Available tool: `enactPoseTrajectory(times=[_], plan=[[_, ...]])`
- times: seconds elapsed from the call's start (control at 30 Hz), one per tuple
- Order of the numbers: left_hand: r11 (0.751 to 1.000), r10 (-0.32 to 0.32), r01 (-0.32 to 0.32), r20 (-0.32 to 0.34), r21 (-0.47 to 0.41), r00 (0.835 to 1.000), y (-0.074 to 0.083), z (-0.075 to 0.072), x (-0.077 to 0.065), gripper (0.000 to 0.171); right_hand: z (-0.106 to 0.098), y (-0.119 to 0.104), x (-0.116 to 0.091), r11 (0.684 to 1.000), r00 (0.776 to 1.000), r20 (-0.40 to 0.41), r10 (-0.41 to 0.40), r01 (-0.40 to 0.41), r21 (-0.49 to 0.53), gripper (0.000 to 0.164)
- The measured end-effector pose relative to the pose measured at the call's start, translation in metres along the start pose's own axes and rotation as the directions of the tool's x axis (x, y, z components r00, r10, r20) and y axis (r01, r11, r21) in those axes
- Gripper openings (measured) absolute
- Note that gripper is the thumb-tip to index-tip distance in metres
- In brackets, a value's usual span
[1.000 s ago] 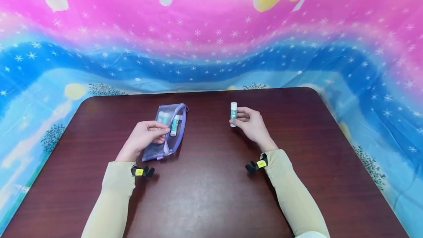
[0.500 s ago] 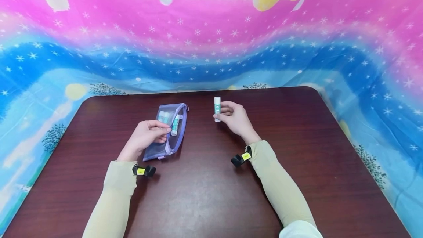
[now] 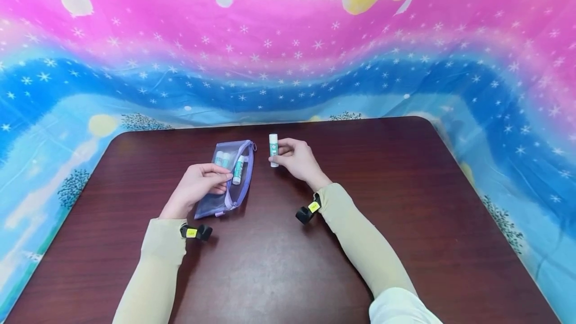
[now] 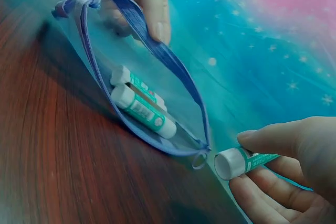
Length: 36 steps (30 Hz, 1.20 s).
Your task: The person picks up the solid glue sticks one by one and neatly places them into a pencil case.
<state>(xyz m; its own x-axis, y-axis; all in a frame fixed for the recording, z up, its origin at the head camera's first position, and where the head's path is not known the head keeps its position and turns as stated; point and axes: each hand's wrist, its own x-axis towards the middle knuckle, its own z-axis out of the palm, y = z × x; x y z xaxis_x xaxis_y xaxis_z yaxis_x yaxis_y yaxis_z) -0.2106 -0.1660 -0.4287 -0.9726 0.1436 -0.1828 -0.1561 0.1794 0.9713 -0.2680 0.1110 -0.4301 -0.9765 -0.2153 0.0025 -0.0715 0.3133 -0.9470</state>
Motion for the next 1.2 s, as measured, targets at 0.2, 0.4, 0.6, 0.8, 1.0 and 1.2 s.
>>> enactPoseTrajectory(times=[0.2, 0.4, 0.6, 0.8, 1.0, 1.2], plan=[[1.0, -0.006, 0.006, -0.005, 0.002, 1.0, 0.002, 0.001, 0.001, 0.026, 0.018, 0.0, 0.008, 0.998, 0.998, 0.038, 0.044, -0.046, 0.042, 0.044], [1.0, -0.021, 0.021, -0.007, 0.011, 1.0, 0.002, 0.001, 0.001, 0.026, 0.04, 0.002, 0.007, 0.992, 0.993, 0.057, 0.102, -0.106, 0.07, 0.047], [1.0, -0.014, 0.015, -0.009, 0.014, 1.0, 0.0, 0.0, 0.001, 0.027, 0.055, 0.004, 0.005, 0.981, 0.988, 0.063, 0.14, -0.147, 0.124, 0.052], [1.0, -0.023, 0.023, -0.008, -0.005, 1.0, 0.0, 0.001, 0.0, 0.026, 0.062, 0.006, 0.005, 0.975, 0.988, 0.091, 0.126, -0.14, 0.175, 0.048], [1.0, -0.01, 0.01, -0.005, -0.011, 1.0, 0.0, 0.002, -0.001, 0.024, 0.069, 0.005, 0.001, 0.968, 0.985, 0.157, 0.078, -0.112, 0.223, 0.046], [0.999, 0.037, -0.037, -0.018, 0.025, 0.999, 0.002, 0.002, -0.001, 0.021, 0.077, 0.002, -0.001, 0.959, 0.979, 0.197, 0.056, -0.108, 0.264, 0.046]])
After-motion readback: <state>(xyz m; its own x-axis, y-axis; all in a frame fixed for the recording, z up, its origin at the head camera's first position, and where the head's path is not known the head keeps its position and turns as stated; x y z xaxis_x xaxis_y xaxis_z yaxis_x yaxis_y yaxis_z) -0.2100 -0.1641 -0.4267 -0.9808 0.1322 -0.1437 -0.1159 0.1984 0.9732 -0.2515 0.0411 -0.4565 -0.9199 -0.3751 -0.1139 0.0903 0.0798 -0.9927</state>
